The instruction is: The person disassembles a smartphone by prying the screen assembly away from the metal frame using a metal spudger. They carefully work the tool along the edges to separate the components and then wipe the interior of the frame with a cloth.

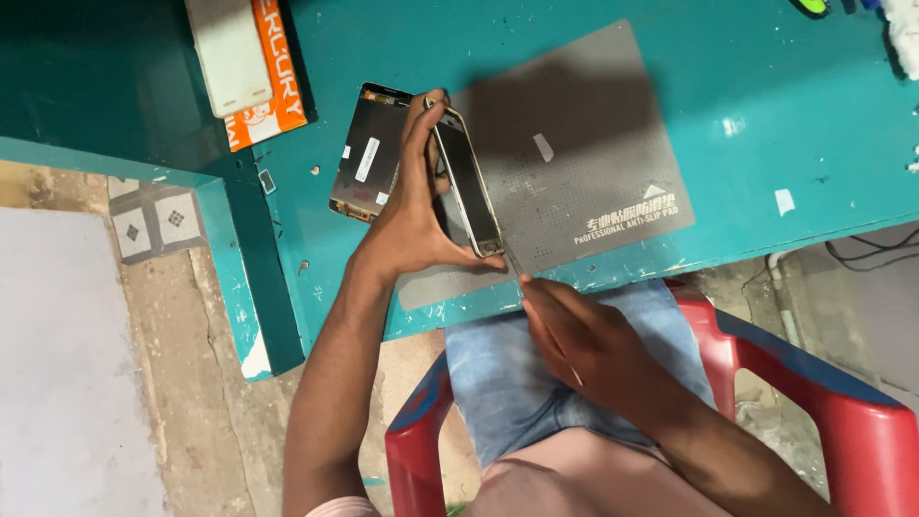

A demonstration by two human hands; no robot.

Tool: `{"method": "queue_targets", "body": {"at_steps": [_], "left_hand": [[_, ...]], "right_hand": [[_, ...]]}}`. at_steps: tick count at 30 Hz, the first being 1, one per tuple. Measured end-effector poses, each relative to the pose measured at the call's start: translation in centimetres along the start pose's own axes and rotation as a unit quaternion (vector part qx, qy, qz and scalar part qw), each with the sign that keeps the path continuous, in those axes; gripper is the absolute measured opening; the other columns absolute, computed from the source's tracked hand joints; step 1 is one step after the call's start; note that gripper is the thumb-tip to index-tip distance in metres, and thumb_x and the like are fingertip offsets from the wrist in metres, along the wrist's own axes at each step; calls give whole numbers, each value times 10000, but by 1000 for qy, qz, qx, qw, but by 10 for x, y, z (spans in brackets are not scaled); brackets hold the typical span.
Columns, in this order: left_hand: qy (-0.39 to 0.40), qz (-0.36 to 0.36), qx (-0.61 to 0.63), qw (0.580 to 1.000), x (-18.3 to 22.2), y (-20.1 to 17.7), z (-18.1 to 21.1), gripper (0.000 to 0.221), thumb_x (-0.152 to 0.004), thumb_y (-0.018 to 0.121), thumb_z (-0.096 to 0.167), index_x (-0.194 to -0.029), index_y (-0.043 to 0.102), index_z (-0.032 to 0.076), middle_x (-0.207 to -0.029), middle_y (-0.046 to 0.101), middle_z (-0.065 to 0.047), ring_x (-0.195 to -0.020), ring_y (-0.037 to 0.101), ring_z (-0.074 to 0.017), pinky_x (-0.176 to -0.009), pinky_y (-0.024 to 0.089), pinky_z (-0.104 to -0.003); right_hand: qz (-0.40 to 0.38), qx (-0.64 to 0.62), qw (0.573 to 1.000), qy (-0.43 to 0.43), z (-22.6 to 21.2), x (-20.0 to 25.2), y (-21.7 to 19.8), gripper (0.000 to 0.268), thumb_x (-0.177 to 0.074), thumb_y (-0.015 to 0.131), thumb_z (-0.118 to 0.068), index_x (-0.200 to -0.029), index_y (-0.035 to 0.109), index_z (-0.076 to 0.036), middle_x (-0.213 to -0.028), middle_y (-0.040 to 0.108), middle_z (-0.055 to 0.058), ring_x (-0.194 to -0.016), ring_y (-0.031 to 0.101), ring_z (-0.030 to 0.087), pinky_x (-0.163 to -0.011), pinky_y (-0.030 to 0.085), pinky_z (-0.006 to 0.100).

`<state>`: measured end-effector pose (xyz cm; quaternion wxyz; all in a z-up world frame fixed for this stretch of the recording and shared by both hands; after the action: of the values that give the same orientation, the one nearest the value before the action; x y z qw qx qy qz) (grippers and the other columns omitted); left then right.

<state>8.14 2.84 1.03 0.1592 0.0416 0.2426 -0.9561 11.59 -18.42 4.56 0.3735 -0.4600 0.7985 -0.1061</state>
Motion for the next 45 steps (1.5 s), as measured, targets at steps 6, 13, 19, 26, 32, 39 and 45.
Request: {"method": "queue_targets", "body": {"at_steps": [6, 13, 19, 26, 32, 39, 45], "left_hand": [[0, 9, -16, 1000, -1, -1, 1, 1632, -464, 1096, 383, -1679, 18, 226, -1783, -27, -151, -1687, 119, -392, -1241, 441, -564], [5, 4, -13, 1000, -2, -1, 3, 1622, -475, 1094, 378, -1679, 20, 209, -1770, -13, -142, -1682, 124, -398, -1239, 437, -568], [15, 3, 2, 1000, -1, 1, 3, 1619, -500, 1097, 363, -1681, 2, 199, -1777, -55, -150, -1686, 82, -405, -1251, 410, -593], [7, 14, -50, 999, -2, -4, 8, 1619, -437, 1074, 385, -1645, 18, 171, -1741, -9, -196, -1641, 96, -424, -1202, 471, -591], [11, 16, -39, 999, -1, -1, 9, 1591, -477, 1061, 366, -1649, 8, 143, -1747, -42, -233, -1644, 92, -432, -1208, 461, -549], [16, 24, -44, 999, -1, -2, 11, 1575, -474, 1065, 351, -1638, 24, 143, -1734, -31, -240, -1637, 93, -438, -1169, 456, -541], [66, 26, -37, 997, -1, -1, 29, 1569, -472, 1079, 317, -1650, 53, 183, -1734, -37, -225, -1639, 86, -445, -1228, 464, -564]], "right_hand": [[-1, 22, 1000, 18, 10, -8, 8, 424, -915, 697, 25, -1310, 557, 93, -1135, 689, 234, -928, 732, 341, -780, 605, 372], [8, -7, 1000, 20, -2, 5, -6, 354, -919, 690, 25, -1256, 586, 65, -1133, 700, 220, -955, 741, 339, -797, 617, 355], [21, -16, 999, 30, 14, -27, 2, 341, -934, 685, 55, -1261, 590, 75, -1110, 698, 235, -948, 742, 343, -794, 616, 365], [-2, -9, 998, 56, 6, -15, -11, 347, -889, 688, 16, -1229, 641, 61, -1006, 716, 208, -839, 737, 316, -715, 596, 361], [6, -70, 993, 98, 14, -20, -8, 320, -898, 681, 8, -1213, 646, 57, -971, 733, 192, -769, 761, 261, -641, 595, 324], [11, -46, 994, 100, 33, -56, 1, 293, -905, 676, 6, -1190, 667, 74, -932, 722, 202, -729, 739, 294, -630, 568, 363], [-39, -64, 989, 128, 12, -24, -15, 275, -882, 686, -10, -1152, 692, 45, -909, 744, 177, -697, 747, 264, -596, 579, 338]]}}
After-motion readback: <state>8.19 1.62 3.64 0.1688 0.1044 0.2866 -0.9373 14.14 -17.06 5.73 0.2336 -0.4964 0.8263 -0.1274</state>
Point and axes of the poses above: each hand's wrist, its own x-axis away from the middle knuckle, its own y-axis out of the palm, z = x × y, the point moved 9 cm from there along -x, towards the middle knuckle
